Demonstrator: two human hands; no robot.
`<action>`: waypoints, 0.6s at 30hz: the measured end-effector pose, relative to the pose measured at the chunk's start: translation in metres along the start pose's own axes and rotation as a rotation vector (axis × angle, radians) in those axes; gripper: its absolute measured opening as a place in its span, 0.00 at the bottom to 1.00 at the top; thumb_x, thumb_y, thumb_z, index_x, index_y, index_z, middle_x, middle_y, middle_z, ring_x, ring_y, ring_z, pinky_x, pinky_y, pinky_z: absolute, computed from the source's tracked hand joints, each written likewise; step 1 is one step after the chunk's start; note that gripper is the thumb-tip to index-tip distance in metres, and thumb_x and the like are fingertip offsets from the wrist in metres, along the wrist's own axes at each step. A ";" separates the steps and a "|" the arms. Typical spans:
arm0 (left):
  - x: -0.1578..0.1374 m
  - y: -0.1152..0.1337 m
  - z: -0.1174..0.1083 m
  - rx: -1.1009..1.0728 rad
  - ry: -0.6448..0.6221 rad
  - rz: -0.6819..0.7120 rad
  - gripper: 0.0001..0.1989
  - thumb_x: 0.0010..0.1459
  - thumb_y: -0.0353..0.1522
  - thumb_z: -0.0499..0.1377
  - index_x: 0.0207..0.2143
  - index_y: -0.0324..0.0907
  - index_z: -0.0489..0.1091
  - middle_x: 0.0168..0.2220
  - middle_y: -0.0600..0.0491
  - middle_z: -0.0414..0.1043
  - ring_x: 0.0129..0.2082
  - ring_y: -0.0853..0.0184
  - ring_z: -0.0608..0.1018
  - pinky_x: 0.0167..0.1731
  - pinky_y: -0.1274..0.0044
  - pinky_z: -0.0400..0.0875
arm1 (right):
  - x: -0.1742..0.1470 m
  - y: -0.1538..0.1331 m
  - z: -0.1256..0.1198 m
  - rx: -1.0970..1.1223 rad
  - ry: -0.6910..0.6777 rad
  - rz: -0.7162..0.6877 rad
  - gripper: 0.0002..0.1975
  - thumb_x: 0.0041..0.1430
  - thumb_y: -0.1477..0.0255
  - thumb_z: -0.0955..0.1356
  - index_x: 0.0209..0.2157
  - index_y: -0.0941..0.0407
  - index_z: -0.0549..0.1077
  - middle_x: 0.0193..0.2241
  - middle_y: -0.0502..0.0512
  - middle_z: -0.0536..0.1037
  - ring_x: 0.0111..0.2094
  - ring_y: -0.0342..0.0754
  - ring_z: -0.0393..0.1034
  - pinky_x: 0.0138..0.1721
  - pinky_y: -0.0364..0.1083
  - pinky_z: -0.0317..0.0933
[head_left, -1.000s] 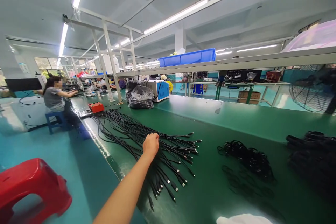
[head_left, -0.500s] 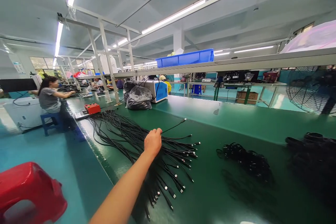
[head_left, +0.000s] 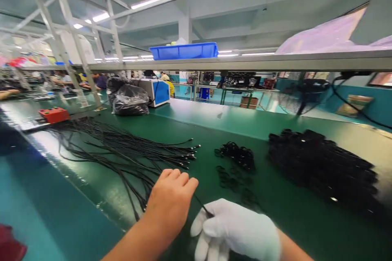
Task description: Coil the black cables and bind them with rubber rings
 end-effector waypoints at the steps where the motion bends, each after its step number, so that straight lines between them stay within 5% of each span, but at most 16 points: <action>1: 0.001 0.002 -0.003 -0.107 -0.058 0.011 0.12 0.55 0.24 0.52 0.38 0.46 0.71 0.31 0.53 0.71 0.34 0.63 0.71 0.38 0.70 0.62 | 0.007 0.003 0.010 0.169 -0.152 -0.033 0.22 0.44 0.61 0.64 0.38 0.62 0.68 0.27 0.61 0.76 0.21 0.45 0.71 0.22 0.44 0.64; 5: -0.001 0.010 -0.007 -0.498 -0.240 -0.013 0.06 0.56 0.30 0.54 0.33 0.47 0.70 0.32 0.58 0.70 0.34 0.67 0.70 0.36 0.76 0.62 | 0.013 0.010 0.019 0.497 -0.360 -0.160 0.22 0.40 0.66 0.66 0.35 0.68 0.70 0.24 0.63 0.76 0.21 0.46 0.71 0.23 0.42 0.64; 11: 0.016 0.026 -0.012 -0.654 -0.233 0.079 0.08 0.57 0.28 0.54 0.27 0.45 0.71 0.29 0.58 0.69 0.33 0.69 0.69 0.37 0.77 0.61 | 0.001 0.009 0.033 0.496 -0.562 -0.140 0.27 0.43 0.71 0.62 0.48 0.67 0.67 0.35 0.68 0.77 0.33 0.53 0.74 0.26 0.45 0.66; 15: 0.030 0.032 -0.008 -0.656 -0.267 0.122 0.07 0.55 0.29 0.56 0.26 0.45 0.72 0.28 0.58 0.69 0.32 0.70 0.70 0.37 0.78 0.61 | 0.012 0.021 0.031 0.498 -0.567 -0.012 0.20 0.51 0.69 0.59 0.41 0.68 0.70 0.30 0.65 0.77 0.29 0.50 0.74 0.27 0.45 0.66; 18: 0.034 0.036 -0.002 -0.683 -0.257 0.134 0.07 0.55 0.29 0.56 0.27 0.45 0.73 0.27 0.59 0.71 0.32 0.70 0.71 0.37 0.78 0.62 | 0.022 0.024 0.022 0.495 -0.441 -0.088 0.18 0.55 0.67 0.60 0.37 0.68 0.71 0.29 0.63 0.77 0.29 0.48 0.74 0.33 0.46 0.65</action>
Point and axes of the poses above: each hand's wrist, its own x-axis towards the middle knuckle, its own z-axis out of the palm, y = z × x, the point moved 7 cm from there along x, towards the middle knuckle
